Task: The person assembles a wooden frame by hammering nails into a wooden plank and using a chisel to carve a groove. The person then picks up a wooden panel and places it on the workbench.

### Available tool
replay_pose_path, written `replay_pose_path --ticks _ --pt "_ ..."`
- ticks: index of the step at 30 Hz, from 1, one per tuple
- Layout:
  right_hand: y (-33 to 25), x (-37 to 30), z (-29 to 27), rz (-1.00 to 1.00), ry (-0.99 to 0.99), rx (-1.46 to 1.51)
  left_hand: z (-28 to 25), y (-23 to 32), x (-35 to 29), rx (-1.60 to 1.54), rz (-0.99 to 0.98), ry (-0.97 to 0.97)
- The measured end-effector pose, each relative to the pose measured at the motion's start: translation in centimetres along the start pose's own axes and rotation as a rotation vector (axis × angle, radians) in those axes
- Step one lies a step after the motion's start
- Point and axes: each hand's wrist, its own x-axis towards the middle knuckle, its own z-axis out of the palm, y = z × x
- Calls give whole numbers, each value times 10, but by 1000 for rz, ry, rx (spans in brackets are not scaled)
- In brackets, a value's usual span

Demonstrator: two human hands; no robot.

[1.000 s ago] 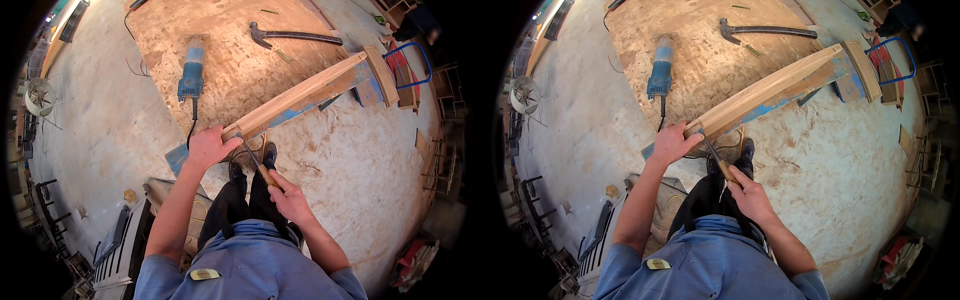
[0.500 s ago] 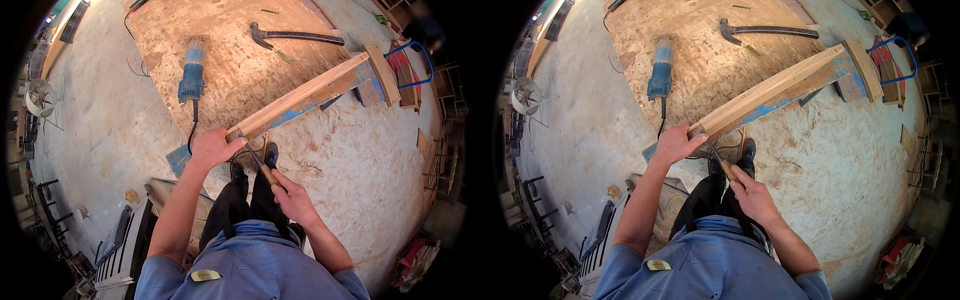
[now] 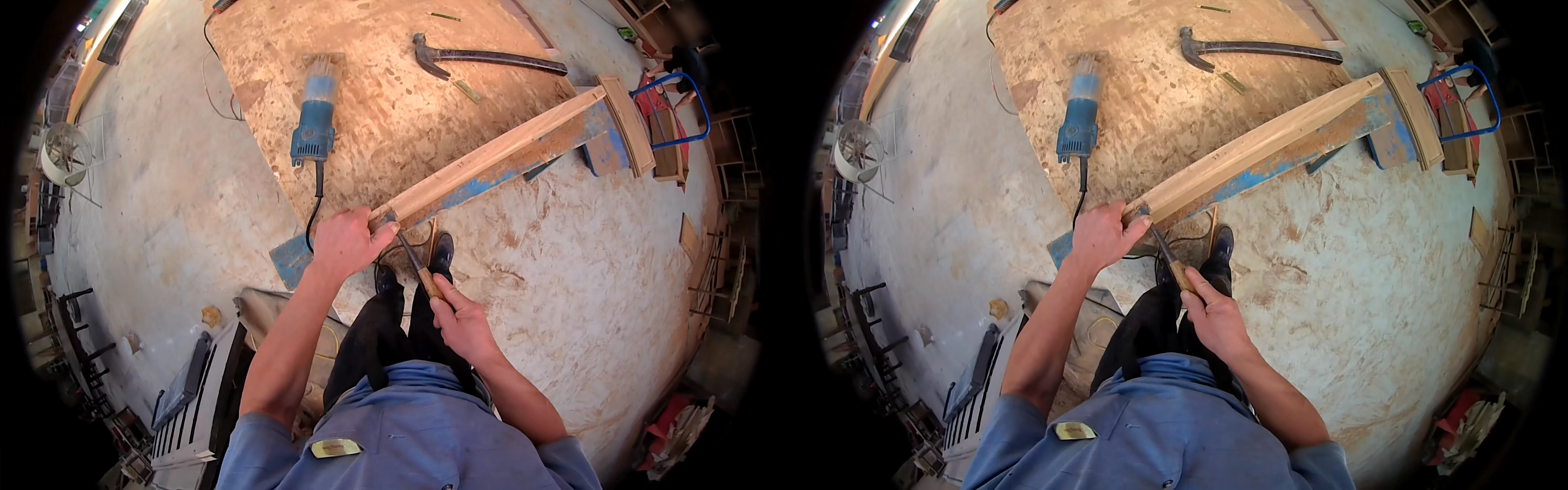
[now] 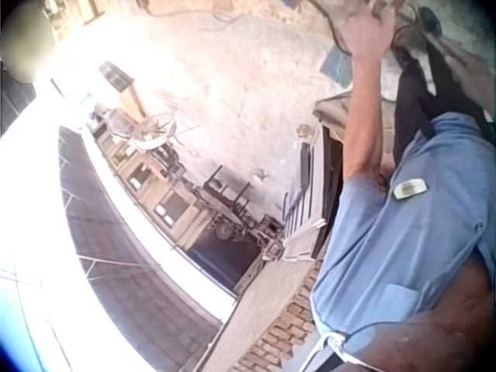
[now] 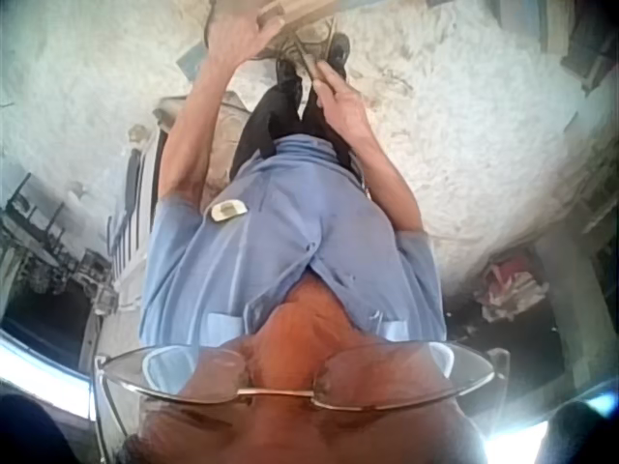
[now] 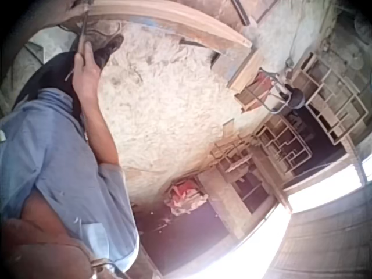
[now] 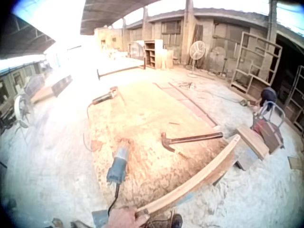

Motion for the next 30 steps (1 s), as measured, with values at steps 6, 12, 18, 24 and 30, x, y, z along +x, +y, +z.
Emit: replay_pose_path --ticks 6,12,18,24,30 --pt "5 -1 -7 -125 60 -220 -1 0 0 -19 -34 -22" --pt "10 -19 -19 -114 3 -143 -11 0 0 -37 -73 -135" --pt "0 -20 -21 8 -32 -38 -14 2 0 -32 -66 -161" --pt "-15 -23 -26 49 -57 -79 -10 0 -3 -26 -80 -165" --pt "-22 -31 -35 -3 -98 -162 -13 2 -1 -16 -71 -160"
